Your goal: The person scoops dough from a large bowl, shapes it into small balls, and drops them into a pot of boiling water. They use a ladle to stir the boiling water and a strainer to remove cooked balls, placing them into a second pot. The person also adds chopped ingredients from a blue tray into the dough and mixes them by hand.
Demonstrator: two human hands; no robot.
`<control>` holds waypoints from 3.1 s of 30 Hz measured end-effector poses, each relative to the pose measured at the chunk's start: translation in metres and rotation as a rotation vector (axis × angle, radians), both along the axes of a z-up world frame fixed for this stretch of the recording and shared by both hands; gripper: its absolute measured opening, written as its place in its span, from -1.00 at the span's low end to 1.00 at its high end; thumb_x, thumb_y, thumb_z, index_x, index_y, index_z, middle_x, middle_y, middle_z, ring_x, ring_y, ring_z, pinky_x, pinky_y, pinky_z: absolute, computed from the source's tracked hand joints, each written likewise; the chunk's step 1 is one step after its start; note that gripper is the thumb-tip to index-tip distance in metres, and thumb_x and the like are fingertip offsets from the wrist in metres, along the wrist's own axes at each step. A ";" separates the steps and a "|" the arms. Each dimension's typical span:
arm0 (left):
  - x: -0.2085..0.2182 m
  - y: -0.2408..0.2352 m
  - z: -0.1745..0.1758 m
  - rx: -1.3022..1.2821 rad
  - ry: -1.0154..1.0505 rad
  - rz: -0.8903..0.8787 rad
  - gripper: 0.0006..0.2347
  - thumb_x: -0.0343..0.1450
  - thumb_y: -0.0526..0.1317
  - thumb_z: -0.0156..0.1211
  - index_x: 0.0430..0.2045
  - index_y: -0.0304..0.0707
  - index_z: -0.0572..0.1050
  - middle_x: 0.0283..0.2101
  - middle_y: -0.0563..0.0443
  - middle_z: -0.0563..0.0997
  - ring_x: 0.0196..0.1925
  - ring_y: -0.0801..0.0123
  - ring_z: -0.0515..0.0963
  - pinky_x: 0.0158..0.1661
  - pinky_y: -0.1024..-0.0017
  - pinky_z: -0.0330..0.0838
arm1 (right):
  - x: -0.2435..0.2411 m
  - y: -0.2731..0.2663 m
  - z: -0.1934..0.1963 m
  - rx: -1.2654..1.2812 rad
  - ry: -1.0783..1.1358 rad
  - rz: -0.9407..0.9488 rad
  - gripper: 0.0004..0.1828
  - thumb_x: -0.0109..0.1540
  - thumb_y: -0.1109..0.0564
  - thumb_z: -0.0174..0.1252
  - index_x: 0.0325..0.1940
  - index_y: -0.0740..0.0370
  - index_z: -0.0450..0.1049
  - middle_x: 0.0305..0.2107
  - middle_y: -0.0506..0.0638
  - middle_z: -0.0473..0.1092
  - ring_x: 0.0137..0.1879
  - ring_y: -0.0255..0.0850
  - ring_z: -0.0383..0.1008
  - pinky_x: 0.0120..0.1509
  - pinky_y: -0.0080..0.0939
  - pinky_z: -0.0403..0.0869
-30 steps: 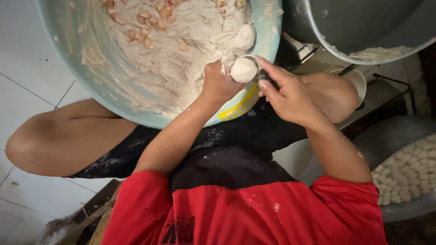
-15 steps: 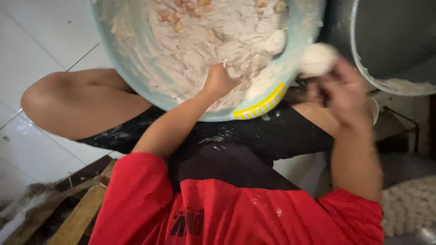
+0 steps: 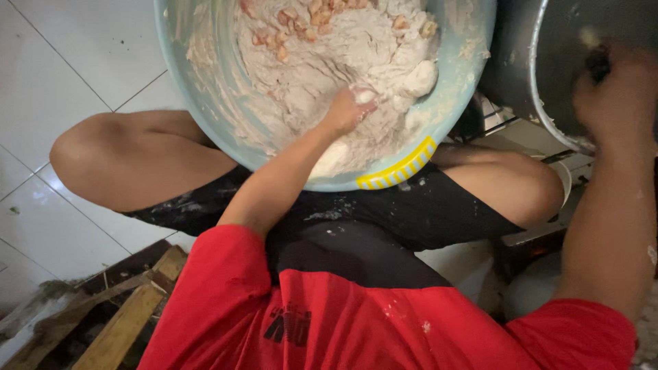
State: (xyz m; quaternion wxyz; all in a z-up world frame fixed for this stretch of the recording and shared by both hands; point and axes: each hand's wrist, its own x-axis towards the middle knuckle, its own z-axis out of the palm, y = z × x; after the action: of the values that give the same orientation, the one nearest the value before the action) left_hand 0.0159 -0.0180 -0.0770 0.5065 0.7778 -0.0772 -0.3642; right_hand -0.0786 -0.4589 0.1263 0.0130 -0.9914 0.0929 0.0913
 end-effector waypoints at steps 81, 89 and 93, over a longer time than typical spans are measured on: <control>0.024 -0.037 0.177 0.121 -0.396 -0.249 -0.55 0.07 -0.12 0.51 -0.26 -0.39 0.57 -0.32 -0.36 0.63 -0.25 -0.22 0.61 -0.26 0.00 0.50 | 0.021 0.231 0.054 1.779 0.257 -0.655 -0.58 0.44 0.25 -0.08 0.40 0.34 0.30 -0.30 -0.09 0.37 -0.31 -0.40 0.33 -0.29 -0.38 0.35; 0.018 0.008 0.106 0.407 -0.234 -0.469 -0.49 0.25 0.11 0.39 -0.25 -0.49 0.60 -0.31 -0.55 0.60 -0.25 -0.28 0.61 -0.25 0.00 0.52 | 0.018 0.220 0.045 1.786 0.131 -0.596 -0.59 0.45 0.27 -0.10 0.39 0.39 0.30 -0.23 -0.05 0.39 -0.27 -0.37 0.33 -0.26 -0.38 0.32; 0.004 0.017 0.108 0.427 -0.044 -0.385 -0.51 0.33 0.17 0.32 -0.45 -0.47 0.61 -0.39 -0.48 0.63 -0.26 -0.21 0.67 -0.14 0.07 0.57 | 0.025 0.221 0.050 1.789 0.111 -0.647 -0.60 0.42 0.25 -0.08 0.36 0.38 0.30 -0.18 -0.05 0.41 -0.27 -0.39 0.35 -0.27 -0.40 0.33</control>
State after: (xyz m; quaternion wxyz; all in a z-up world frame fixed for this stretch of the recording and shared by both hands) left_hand 0.0195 -0.0010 0.0313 0.2507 0.8456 -0.1561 -0.4446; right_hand -0.0537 -0.2382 0.1758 0.7870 -0.5344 0.2588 0.1675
